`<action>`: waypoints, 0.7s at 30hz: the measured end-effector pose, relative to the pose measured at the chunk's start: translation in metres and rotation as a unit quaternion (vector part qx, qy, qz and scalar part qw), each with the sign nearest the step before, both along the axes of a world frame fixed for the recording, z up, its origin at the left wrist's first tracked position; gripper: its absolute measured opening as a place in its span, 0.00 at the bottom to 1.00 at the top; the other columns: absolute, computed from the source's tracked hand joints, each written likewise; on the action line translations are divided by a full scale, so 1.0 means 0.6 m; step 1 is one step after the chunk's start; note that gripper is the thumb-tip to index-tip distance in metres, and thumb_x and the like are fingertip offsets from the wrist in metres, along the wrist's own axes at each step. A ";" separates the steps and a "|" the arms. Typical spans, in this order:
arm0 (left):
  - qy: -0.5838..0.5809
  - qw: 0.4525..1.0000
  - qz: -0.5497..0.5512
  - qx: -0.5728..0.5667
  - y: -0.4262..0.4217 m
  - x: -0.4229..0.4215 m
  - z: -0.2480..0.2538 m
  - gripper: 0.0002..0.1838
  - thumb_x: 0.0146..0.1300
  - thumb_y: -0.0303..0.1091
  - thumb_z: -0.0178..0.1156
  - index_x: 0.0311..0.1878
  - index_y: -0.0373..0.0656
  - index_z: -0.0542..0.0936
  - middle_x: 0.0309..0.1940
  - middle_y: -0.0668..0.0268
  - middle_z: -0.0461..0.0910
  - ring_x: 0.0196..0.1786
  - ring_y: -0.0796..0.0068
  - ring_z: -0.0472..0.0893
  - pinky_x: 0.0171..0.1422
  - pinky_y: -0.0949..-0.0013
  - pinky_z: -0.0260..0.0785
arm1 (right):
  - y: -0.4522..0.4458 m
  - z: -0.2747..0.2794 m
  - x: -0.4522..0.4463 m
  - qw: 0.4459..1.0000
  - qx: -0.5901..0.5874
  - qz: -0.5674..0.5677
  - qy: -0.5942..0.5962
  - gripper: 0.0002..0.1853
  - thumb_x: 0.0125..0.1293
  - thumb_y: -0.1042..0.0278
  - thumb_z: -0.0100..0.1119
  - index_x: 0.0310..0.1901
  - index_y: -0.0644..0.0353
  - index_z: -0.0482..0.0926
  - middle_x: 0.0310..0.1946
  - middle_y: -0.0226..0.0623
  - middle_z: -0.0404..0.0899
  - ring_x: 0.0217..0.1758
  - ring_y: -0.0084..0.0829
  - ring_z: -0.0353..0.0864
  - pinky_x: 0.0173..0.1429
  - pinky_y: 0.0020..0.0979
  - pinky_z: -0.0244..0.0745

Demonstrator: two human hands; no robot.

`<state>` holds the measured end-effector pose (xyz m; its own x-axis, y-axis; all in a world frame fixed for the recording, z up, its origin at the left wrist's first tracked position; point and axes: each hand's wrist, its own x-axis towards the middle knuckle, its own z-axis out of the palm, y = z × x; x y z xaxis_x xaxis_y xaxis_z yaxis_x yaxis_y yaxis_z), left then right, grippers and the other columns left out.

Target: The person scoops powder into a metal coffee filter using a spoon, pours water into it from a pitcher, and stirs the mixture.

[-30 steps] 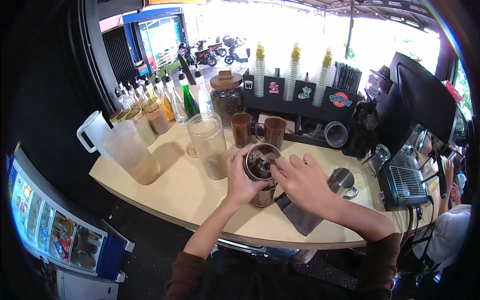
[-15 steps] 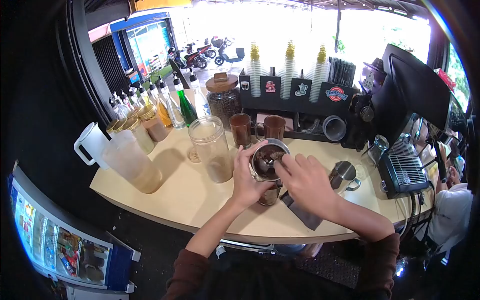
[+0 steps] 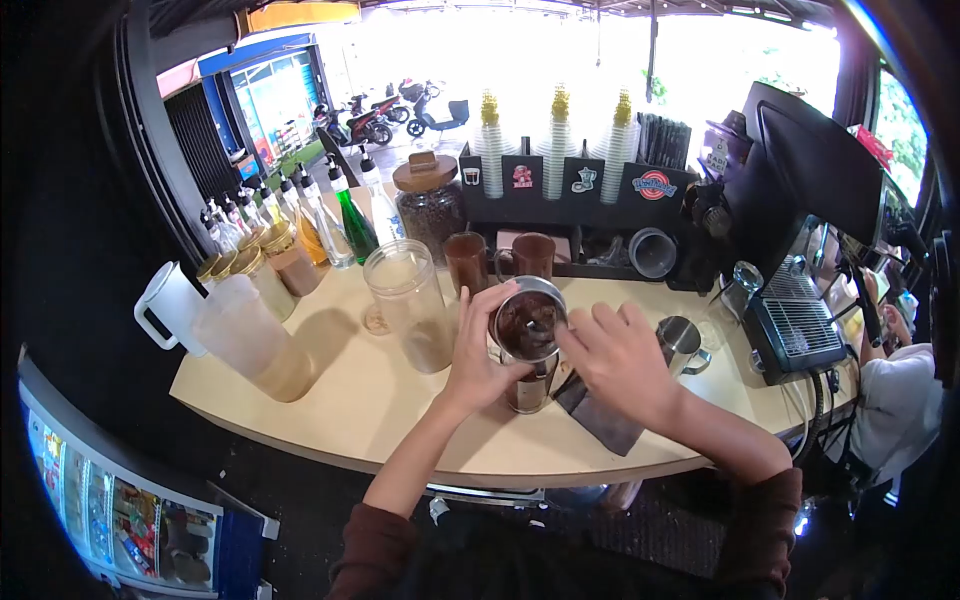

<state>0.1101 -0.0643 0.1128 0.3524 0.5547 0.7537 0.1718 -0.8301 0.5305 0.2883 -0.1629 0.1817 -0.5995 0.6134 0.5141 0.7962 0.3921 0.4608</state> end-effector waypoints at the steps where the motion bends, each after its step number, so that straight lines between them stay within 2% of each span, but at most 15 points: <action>1: 0.000 1.000 -0.001 -0.002 0.001 -0.001 0.001 0.46 0.31 0.25 0.75 0.61 0.47 0.67 0.62 0.64 0.70 0.67 0.59 0.68 0.79 0.44 0.36 | 0.004 0.004 0.001 1.000 0.009 -0.007 0.000 0.13 0.50 0.67 0.57 0.39 0.59 0.77 0.34 0.31 0.69 0.38 0.28 0.70 0.38 0.32 0.61; 3: 0.028 1.000 -0.012 0.003 0.005 -0.005 0.006 0.49 0.32 0.24 0.73 0.64 0.49 0.66 0.62 0.64 0.70 0.68 0.61 0.67 0.80 0.45 0.32 | 0.004 0.006 0.000 1.000 0.018 -0.013 0.000 0.10 0.51 0.66 0.58 0.36 0.57 0.76 0.35 0.30 0.69 0.40 0.28 0.71 0.38 0.32 0.62; 5: 0.049 0.999 -0.023 0.005 0.009 -0.011 0.012 0.49 0.33 0.24 0.73 0.66 0.50 0.65 0.63 0.65 0.70 0.69 0.62 0.67 0.80 0.45 0.32 | 0.002 0.009 -0.004 0.999 -0.035 0.014 -0.002 0.15 0.48 0.70 0.58 0.41 0.60 0.76 0.35 0.32 0.68 0.39 0.29 0.69 0.41 0.32 0.61; 9: 0.096 0.994 -0.061 -0.007 0.012 -0.022 0.026 0.50 0.35 0.26 0.72 0.68 0.53 0.63 0.65 0.68 0.69 0.70 0.65 0.66 0.80 0.46 0.31 | 0.013 0.013 -0.003 1.000 -0.008 0.003 0.027 0.15 0.47 0.71 0.59 0.40 0.60 0.76 0.36 0.33 0.69 0.41 0.30 0.70 0.41 0.33 0.62; 11: 0.110 0.992 -0.067 -0.012 0.018 -0.027 0.027 0.50 0.35 0.26 0.72 0.68 0.54 0.63 0.65 0.68 0.69 0.70 0.66 0.66 0.80 0.46 0.30 | 0.016 0.008 -0.007 0.999 -0.037 0.013 0.017 0.09 0.50 0.68 0.59 0.36 0.56 0.75 0.36 0.31 0.70 0.42 0.28 0.72 0.43 0.32 0.63; 15: 0.133 0.989 -0.066 0.011 0.016 -0.028 0.028 0.49 0.37 0.27 0.71 0.68 0.55 0.62 0.66 0.68 0.68 0.70 0.66 0.65 0.80 0.44 0.29 | 0.021 0.004 -0.010 0.999 -0.034 0.007 0.041 0.09 0.51 0.69 0.59 0.35 0.55 0.75 0.36 0.31 0.70 0.43 0.28 0.72 0.43 0.32 0.63; 17: 0.142 0.988 -0.065 0.003 0.022 -0.036 0.026 0.49 0.38 0.27 0.71 0.68 0.55 0.62 0.67 0.68 0.67 0.71 0.65 0.65 0.80 0.44 0.29 | 0.020 0.010 -0.008 0.995 -0.091 0.023 0.041 0.08 0.51 0.69 0.59 0.35 0.55 0.76 0.37 0.31 0.71 0.44 0.29 0.72 0.44 0.33 0.63; 21: 0.156 0.984 -0.081 0.008 0.025 -0.038 0.026 0.47 0.40 0.28 0.69 0.69 0.55 0.62 0.67 0.67 0.66 0.71 0.63 0.64 0.80 0.43 0.29 | 0.030 0.023 -0.003 0.999 -0.050 0.010 0.003 0.08 0.52 0.69 0.58 0.35 0.54 0.76 0.37 0.31 0.72 0.45 0.29 0.72 0.46 0.34 0.63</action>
